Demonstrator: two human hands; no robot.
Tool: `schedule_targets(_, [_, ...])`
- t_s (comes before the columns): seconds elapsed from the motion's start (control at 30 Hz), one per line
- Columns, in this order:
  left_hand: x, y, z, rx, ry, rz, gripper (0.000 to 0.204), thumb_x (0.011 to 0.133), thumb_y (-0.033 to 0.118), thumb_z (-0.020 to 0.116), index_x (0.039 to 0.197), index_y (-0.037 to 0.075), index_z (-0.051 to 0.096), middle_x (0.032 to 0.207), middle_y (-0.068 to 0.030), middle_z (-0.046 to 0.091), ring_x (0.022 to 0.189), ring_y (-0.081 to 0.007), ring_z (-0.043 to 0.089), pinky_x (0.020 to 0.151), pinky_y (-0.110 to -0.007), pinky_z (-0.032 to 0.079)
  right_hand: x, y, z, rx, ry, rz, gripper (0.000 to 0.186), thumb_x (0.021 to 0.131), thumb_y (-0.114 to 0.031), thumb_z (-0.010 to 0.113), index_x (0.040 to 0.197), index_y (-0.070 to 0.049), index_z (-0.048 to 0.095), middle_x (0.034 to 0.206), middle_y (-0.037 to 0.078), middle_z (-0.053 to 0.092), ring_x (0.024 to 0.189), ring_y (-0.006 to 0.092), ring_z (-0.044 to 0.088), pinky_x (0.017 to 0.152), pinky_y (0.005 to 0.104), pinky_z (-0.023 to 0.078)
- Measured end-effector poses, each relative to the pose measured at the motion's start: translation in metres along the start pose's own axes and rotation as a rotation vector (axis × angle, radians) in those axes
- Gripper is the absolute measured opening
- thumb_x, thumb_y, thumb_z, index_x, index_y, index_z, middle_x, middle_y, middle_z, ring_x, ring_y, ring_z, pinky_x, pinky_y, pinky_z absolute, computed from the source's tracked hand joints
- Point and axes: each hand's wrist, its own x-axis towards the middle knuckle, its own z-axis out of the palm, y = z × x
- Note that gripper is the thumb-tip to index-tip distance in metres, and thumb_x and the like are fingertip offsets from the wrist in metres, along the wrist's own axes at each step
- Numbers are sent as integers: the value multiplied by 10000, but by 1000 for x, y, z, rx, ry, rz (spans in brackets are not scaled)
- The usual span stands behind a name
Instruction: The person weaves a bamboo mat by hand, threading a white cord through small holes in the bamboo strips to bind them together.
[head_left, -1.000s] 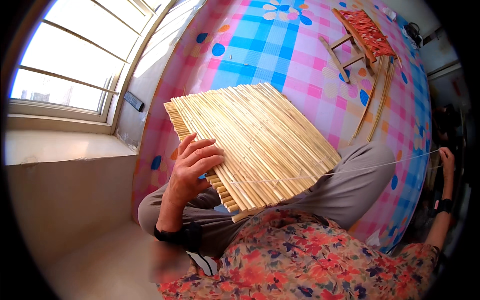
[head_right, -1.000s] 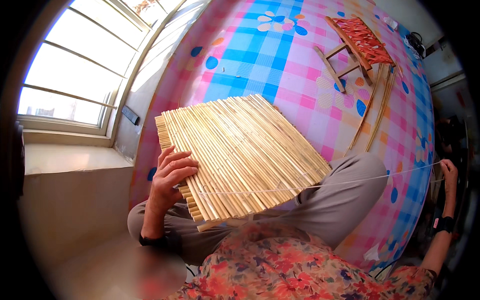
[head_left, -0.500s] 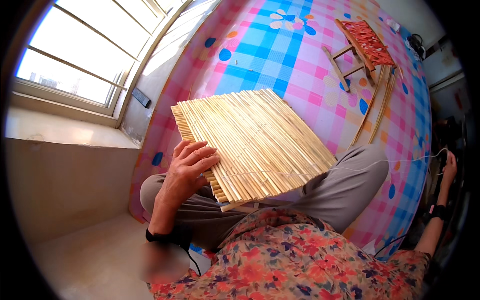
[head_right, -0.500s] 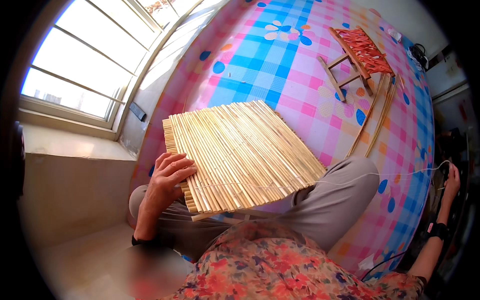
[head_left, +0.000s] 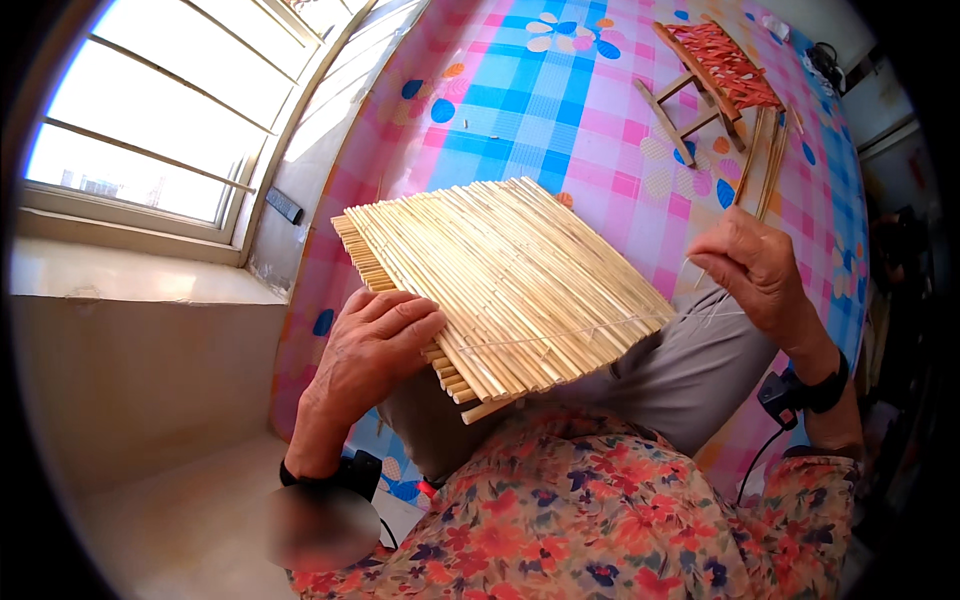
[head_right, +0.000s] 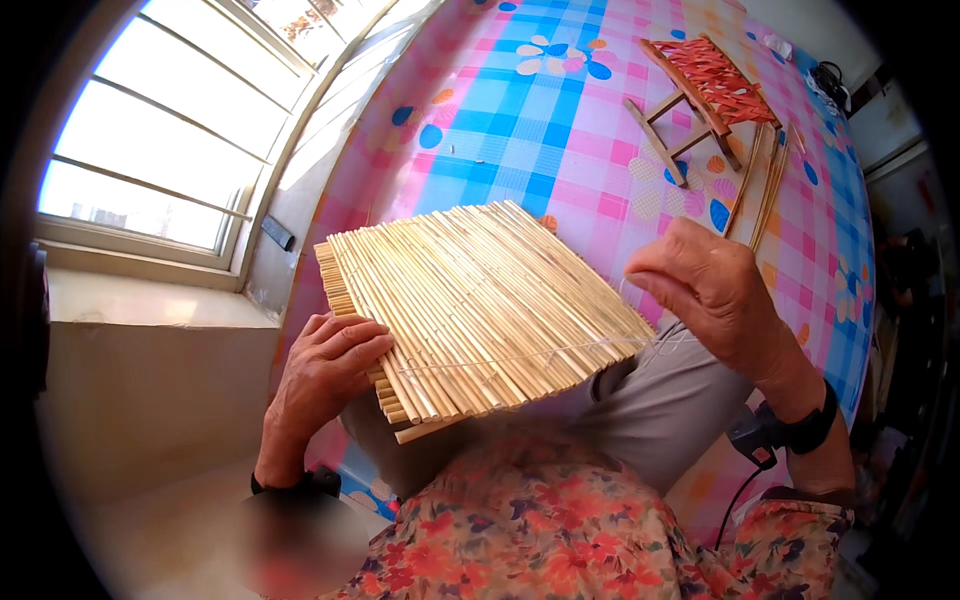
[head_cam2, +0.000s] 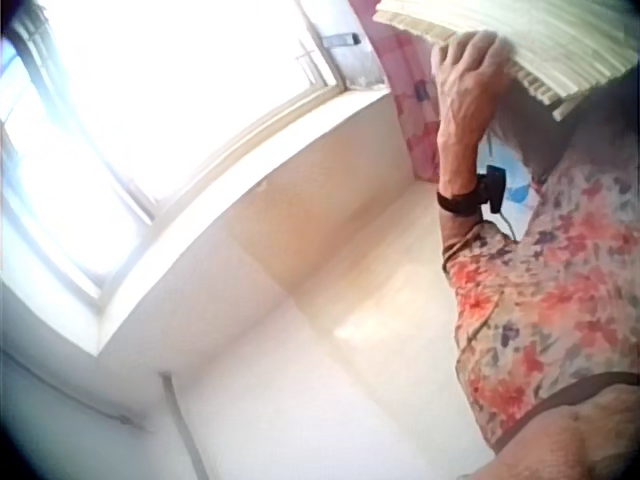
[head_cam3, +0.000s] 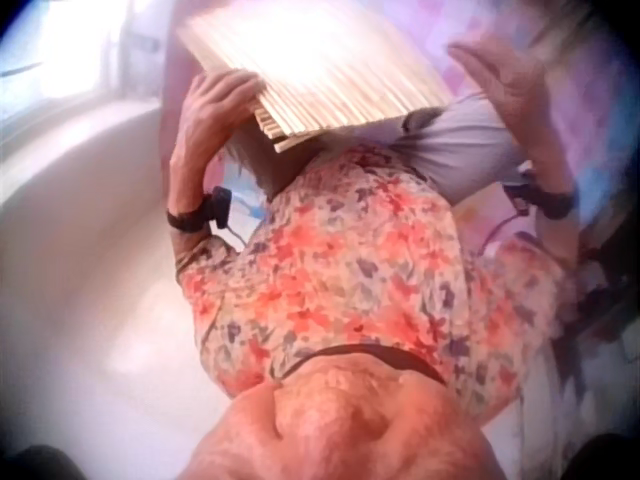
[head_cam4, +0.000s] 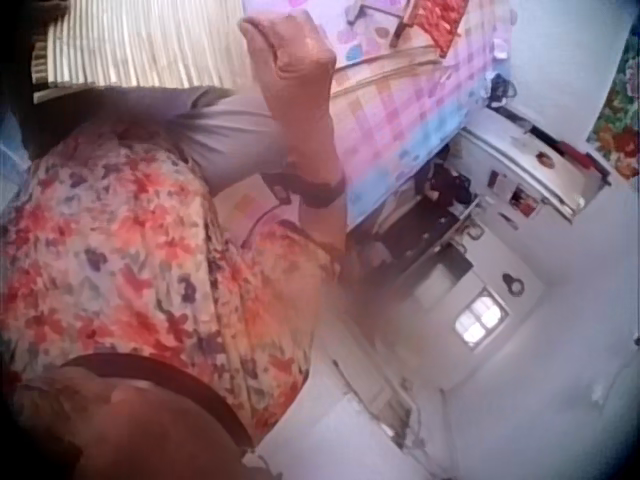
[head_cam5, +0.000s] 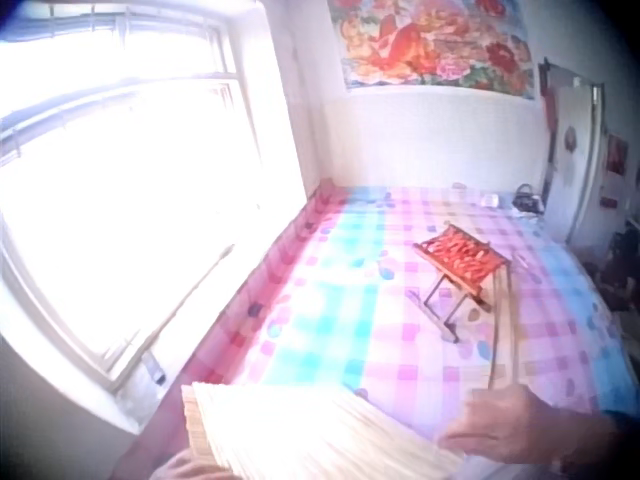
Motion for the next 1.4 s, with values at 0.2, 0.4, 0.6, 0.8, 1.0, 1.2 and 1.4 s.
schedule_targets(0.2, [-7,1,15,-35,-117,-14,381,658,33,695,1030,100,651,1103,-39,632,1114,-216,557,990,-405,378,7,-19,38,81,-194,-109,71,817,-56,666,877,-34,635,739,97,575,633,261,593,551,336,464])
schedule_targets(0.4, [-8,-1,13,-47,-171,-6,394,669,24,688,1054,93,644,1126,-37,623,1131,-213,546,1019,-409,356,25,-20,71,69,-240,-337,92,797,-79,673,864,-47,619,708,71,536,601,243,578,506,332,458])
schedule_targets(0.6, [-8,0,-5,-212,-182,-162,388,723,-2,666,1098,92,627,1157,-80,609,1140,-246,543,1002,-409,378,40,-28,81,44,-311,-408,58,776,-74,588,822,-55,558,726,71,522,644,233,602,540,322,499])
schedule_targets(0.8, [27,23,-21,-1280,104,-223,598,798,-7,669,1342,-39,423,1240,-174,566,1127,-230,549,864,-351,493,60,-46,89,76,-208,-498,95,759,-85,625,833,-63,570,703,64,495,593,220,582,482,324,467])
schedule_targets(1.0, [40,37,-17,-1705,114,-409,428,848,24,656,1242,-36,501,949,-86,622,741,-102,583,598,-228,482,70,-57,91,134,6,-568,151,723,-65,676,848,-66,593,677,39,451,537,184,536,429,308,422])
schedule_targets(1.2, [38,30,-23,-1497,72,-524,343,839,44,684,1154,-24,566,755,16,585,587,-30,504,498,-175,410,67,-59,84,124,-21,-536,142,715,-51,679,832,-60,598,664,32,461,534,174,523,428,297,415])
schedule_targets(1.4, [61,44,-31,-1576,230,-277,636,802,32,711,1352,-35,400,989,-91,614,725,-128,614,640,-279,544,85,-66,83,215,153,-618,148,686,-41,688,785,-67,580,659,38,466,545,175,524,442,284,417])
